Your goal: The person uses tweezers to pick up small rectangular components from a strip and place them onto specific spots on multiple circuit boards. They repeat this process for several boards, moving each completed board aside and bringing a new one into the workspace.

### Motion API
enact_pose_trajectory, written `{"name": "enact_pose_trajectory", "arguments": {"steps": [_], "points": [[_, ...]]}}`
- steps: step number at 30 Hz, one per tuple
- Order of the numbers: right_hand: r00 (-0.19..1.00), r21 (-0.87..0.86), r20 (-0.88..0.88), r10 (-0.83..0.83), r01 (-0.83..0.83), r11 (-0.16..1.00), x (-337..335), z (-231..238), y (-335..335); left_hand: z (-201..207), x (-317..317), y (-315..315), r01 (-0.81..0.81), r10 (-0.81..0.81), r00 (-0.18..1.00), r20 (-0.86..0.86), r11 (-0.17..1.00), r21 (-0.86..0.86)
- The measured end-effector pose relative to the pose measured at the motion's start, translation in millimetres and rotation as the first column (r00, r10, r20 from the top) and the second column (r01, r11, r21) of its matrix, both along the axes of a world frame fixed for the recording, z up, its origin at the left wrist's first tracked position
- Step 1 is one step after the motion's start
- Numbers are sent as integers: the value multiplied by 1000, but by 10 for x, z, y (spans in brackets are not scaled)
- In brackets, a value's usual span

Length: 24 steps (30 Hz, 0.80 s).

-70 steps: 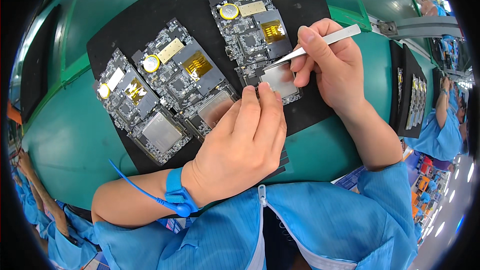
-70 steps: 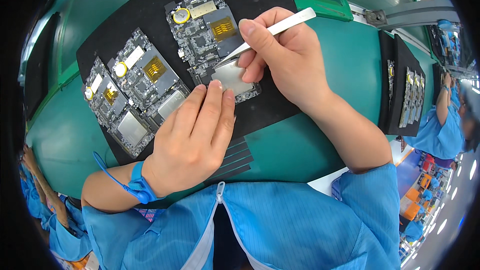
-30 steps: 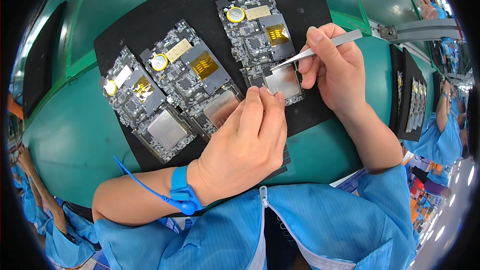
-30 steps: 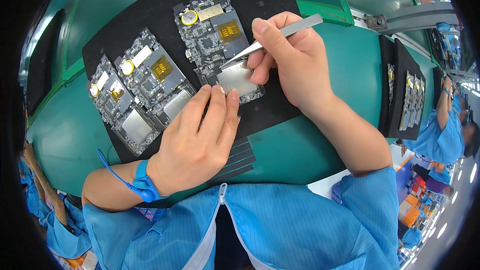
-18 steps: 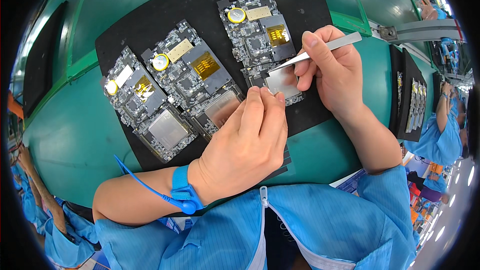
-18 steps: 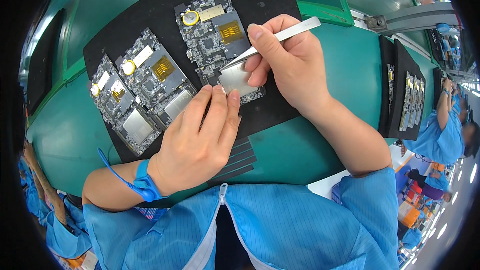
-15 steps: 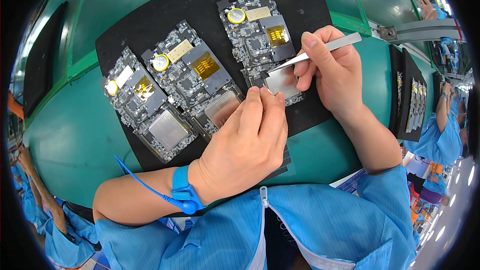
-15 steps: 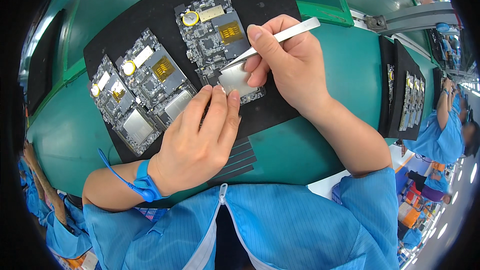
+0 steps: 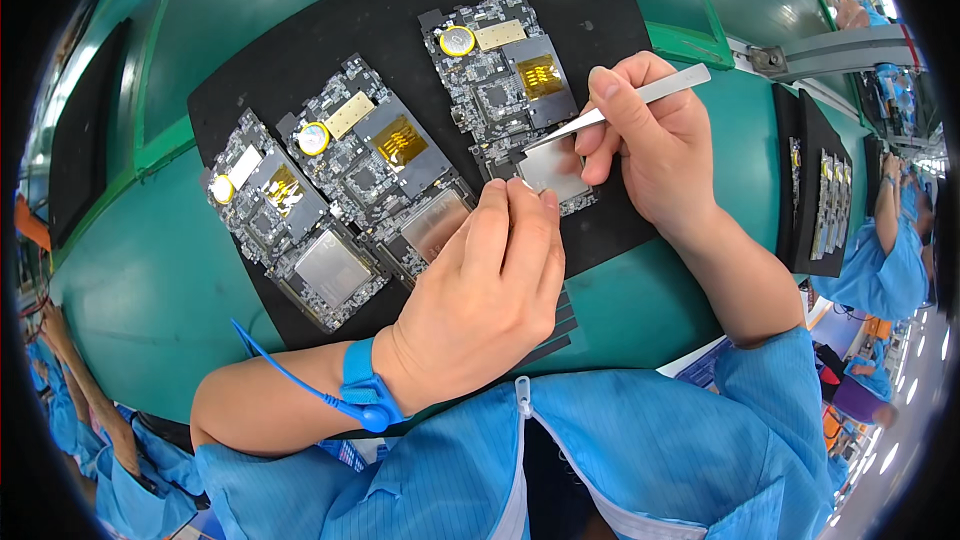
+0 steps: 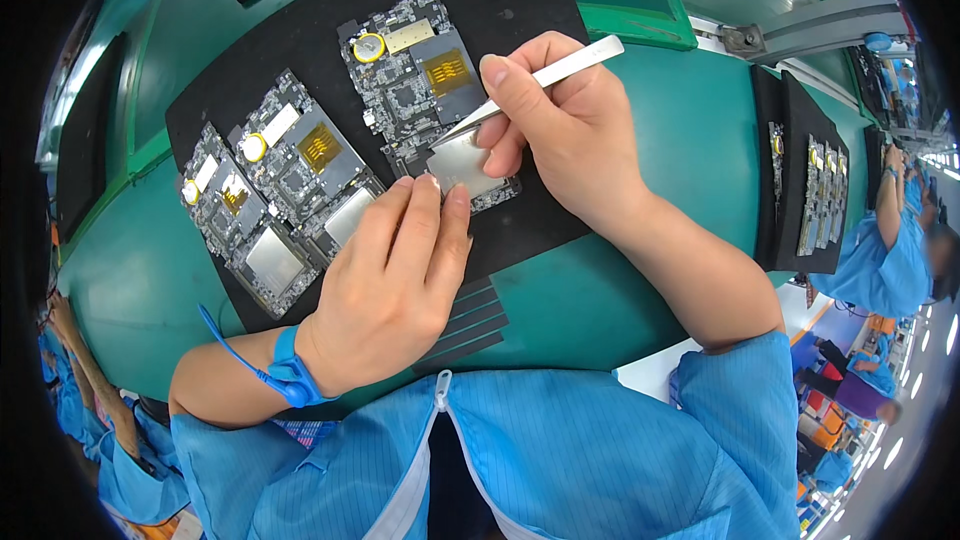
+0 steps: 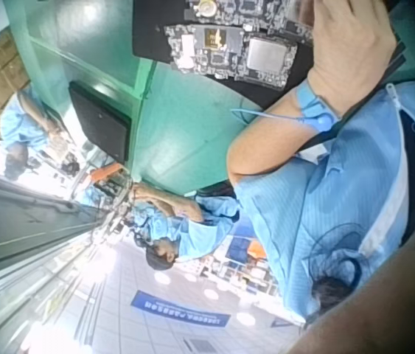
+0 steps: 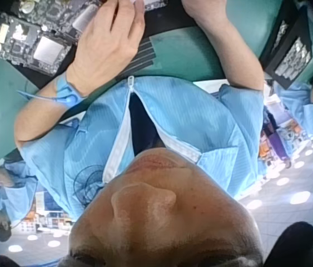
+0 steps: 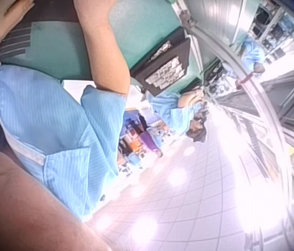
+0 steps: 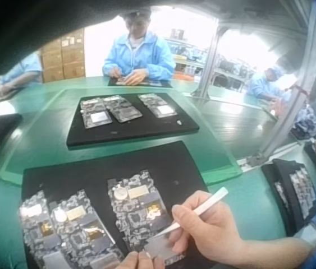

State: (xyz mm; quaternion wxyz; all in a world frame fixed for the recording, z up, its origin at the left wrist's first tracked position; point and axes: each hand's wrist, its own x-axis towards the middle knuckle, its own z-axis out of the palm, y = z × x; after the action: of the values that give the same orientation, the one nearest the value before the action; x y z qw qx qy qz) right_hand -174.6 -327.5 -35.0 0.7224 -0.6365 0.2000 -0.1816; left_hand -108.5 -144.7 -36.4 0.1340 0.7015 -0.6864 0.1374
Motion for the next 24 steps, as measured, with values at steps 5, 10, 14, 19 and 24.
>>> {"name": "enact_pose_trajectory", "arguments": {"steps": [5,10,14,19,24], "points": [[998,44,47,-32,30,999,-22,3,-19,-26,-4,-21,10,-9,999,32,1000,-29],[999,9,25,-44,44,999,-54,13,84,-27,1,-8,5,-4,1000,31,999,-44],[997,5,64,-46,46,999,-61,-28,105,-2,6,5,8,-7,1000,29,1000,-19],[997,-21,48,-54,55,998,-57,-29,101,-39,3,3,6,-4,999,39,999,-40],[997,0,55,-47,47,999,-46,-41,83,-40,3,2,5,-3,999,41,999,-40]]}}
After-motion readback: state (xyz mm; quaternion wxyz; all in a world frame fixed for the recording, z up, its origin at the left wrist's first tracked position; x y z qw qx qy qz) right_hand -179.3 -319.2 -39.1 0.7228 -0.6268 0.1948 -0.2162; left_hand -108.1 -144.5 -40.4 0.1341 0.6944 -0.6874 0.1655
